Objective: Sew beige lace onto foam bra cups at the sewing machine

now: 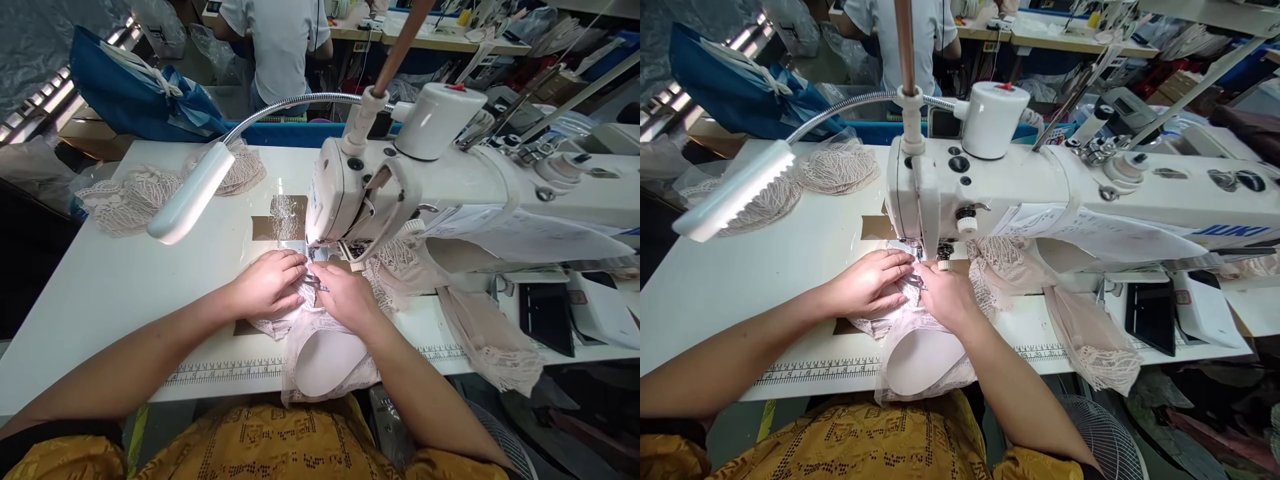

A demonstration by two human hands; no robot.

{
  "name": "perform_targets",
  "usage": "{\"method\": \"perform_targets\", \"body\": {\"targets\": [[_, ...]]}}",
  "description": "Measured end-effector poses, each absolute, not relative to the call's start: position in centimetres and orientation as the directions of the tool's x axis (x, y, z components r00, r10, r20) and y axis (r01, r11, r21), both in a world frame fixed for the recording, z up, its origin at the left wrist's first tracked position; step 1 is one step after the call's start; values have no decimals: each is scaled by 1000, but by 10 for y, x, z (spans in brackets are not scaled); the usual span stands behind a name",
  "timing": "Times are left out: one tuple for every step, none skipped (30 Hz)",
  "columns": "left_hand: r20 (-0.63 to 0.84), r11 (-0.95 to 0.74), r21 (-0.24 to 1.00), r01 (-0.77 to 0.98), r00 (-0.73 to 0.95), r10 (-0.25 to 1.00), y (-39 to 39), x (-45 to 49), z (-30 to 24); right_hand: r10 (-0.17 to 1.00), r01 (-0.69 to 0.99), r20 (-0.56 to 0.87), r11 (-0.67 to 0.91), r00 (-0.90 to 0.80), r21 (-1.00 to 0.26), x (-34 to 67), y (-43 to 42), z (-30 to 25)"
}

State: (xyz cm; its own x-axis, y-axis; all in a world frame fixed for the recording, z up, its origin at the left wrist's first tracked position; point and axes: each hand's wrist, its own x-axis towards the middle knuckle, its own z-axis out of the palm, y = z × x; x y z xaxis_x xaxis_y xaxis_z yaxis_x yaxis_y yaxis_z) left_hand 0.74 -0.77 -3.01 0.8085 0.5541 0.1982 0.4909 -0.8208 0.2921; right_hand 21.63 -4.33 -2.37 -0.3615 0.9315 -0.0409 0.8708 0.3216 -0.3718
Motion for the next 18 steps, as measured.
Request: {"method": "perform_targets", "body": {"targets": [[194,-820,290,494,808,556,-7,7,-30,933,890,-74,311,-353,-333,214,-43,-23],[189,-819,287,497,808,557,-7,7,-31,934,907,-104,299,-342,-296,212,-42,-22],[184,-818,283,501,809,559,-7,7,-31,936,921,-127,287,-328,-265,210,-42,-21],[179,-817,279,504,809,560,-7,6,-31,938,930,-141,276,-316,-242,209,-41,-20],[174,-817,275,506,810,560,-6,7,-30,940,936,-147,269,-307,-229,208,-41,-19],[169,-817,271,508,811,560,-6,7,-30,942,938,-148,266,-302,-221,207,-41,-18],[166,-818,267,510,811,561,-6,7,-30,942,939,-149,265,-300,-218,207,-41,-18],[164,-818,264,511,812,560,-5,7,-29,942,940,-151,265,-300,-216,207,-41,-18],[163,-819,262,511,812,560,-5,7,-29,942,940,-154,264,-300,-216,207,-41,-18],[163,-820,261,510,814,558,-4,8,-29,942,940,-156,262,-298,-217,207,-41,-19],[161,-821,261,508,815,556,-4,8,-28,942,941,-158,258,-296,-219,208,-41,-19],[158,-822,261,506,818,553,-3,8,-28,943,941,-159,256,-293,-221,208,-41,-19],[156,-824,259,503,820,550,-3,9,-28,943,941,-159,253,-291,-223,208,-41,-20],[154,-826,256,502,823,547,-2,9,-27,944,942,-159,251,-290,-225,208,-41,-20],[152,-828,250,502,824,545,-2,9,-27,944,942,-158,250,-288,-225,208,-41,-20],[150,-830,243,503,825,544,-2,9,-28,945,942,-157,249,-287,-225,207,-41,-19],[146,-831,236,504,827,543,-1,9,-28,946,943,-156,247,-285,-224,207,-41,-19],[141,-832,229,506,828,542,-1,10,-28,947,944,-154,245,-282,-222,207,-41,-19]]}}
